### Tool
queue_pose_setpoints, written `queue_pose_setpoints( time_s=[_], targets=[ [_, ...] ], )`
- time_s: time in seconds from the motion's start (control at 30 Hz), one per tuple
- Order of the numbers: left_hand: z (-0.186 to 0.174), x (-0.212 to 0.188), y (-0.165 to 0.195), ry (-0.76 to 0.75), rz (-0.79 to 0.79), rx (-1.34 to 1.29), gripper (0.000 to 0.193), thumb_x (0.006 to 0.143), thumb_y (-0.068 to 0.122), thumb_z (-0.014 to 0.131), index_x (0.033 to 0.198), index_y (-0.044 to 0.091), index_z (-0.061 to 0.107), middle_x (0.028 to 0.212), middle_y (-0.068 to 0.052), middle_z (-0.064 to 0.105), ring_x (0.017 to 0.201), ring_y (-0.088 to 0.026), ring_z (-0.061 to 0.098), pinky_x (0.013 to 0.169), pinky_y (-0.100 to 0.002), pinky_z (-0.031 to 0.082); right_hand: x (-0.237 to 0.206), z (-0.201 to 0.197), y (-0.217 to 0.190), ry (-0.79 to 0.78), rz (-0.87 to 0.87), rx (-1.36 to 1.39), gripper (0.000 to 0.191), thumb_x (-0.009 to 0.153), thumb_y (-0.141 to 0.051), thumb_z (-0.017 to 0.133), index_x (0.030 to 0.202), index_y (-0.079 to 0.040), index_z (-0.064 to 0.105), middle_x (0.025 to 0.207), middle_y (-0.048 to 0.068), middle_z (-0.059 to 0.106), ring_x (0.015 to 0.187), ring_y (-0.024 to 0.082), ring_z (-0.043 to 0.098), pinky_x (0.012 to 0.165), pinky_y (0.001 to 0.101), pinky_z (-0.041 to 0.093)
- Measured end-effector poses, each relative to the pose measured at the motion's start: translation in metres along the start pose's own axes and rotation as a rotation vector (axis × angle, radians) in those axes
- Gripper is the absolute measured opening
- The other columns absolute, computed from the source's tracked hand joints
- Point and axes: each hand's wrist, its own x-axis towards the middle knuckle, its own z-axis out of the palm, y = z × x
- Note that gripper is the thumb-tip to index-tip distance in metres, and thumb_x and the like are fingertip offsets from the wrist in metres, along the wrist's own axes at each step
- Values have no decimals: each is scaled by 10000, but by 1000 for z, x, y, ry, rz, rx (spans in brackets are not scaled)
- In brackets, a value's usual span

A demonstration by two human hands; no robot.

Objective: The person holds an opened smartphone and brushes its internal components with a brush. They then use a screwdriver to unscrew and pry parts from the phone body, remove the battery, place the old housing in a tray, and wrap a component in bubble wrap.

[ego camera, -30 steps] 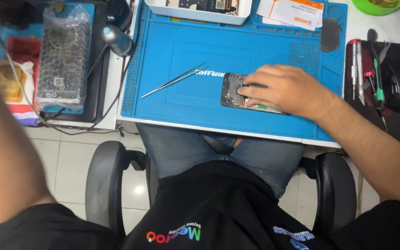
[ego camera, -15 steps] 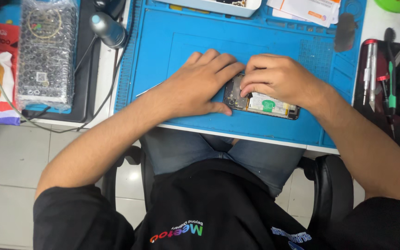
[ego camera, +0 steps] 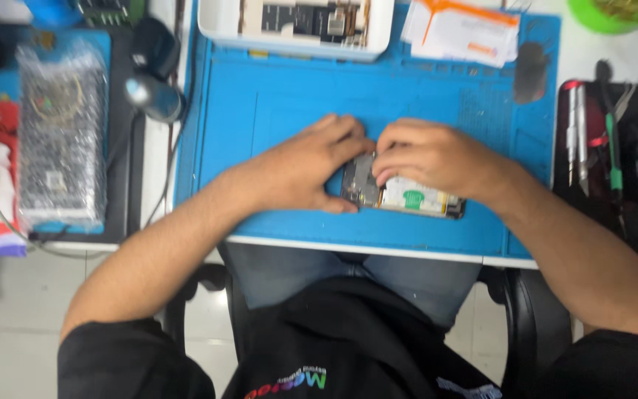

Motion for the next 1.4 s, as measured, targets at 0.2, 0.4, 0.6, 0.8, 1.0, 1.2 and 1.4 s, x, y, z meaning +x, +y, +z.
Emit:
queue_pose_setpoints(
  time_s=[0.2,0.4,0.6,0.8,1.0,1.2,1.4],
  targets=[
    [0,-2,1,-23,-38,-2,819,679,361,928,1347,46,572,1269,-128,546,1195,-332,529,1027,-418,474,10,-4,-6,-55,25,10,135,830,-176,799,926,-89,764,944,31,653,922,207,658,812,342,553],
    [2,-2,-1,-29,-70,-8,816,670,377,925,1344,71,582,1262,-108,560,1184,-319,543,1005,-415,487,4,-7,1,-109,17,57,247,746,-252,830,958,-128,796,958,21,653,922,203,643,791,340,537],
    [3,-2,-5,-21,-41,4,804,679,385,925,1335,66,588,1257,-112,561,1176,-319,548,1016,-415,485,10,0,1,-83,3,15,197,813,-251,815,962,-125,787,938,6,652,913,181,654,802,328,559],
    [3,-1,-5,-8,-27,9,804,675,380,926,1331,61,587,1268,-120,555,1180,-326,544,1015,-419,479,3,-11,-12,-120,82,10,296,752,-279,824,1000,-118,806,1016,24,679,937,199,656,775,351,553],
    [3,-2,-5,-14,-7,24,759,698,379,928,1307,62,605,1278,-125,545,1187,-333,534,1023,-425,480,3,-5,-9,-77,19,-41,210,796,-229,809,989,-145,807,1029,-3,676,908,169,682,808,324,567],
    [4,-3,-4,7,8,49,793,711,422,930,1322,46,592,1298,-126,523,1198,-325,525,1010,-417,491,-2,-3,-18,-18,-71,-186,142,819,-104,774,953,-86,731,1056,25,672,924,189,704,781,313,596],
    [5,-5,-2,23,9,30,831,718,419,927,1371,44,575,1303,-116,527,1200,-313,527,1013,-417,496,-1,-7,-33,8,-115,-209,147,853,-71,776,967,-21,698,1066,71,674,906,210,705,741,315,602]
  ],
)
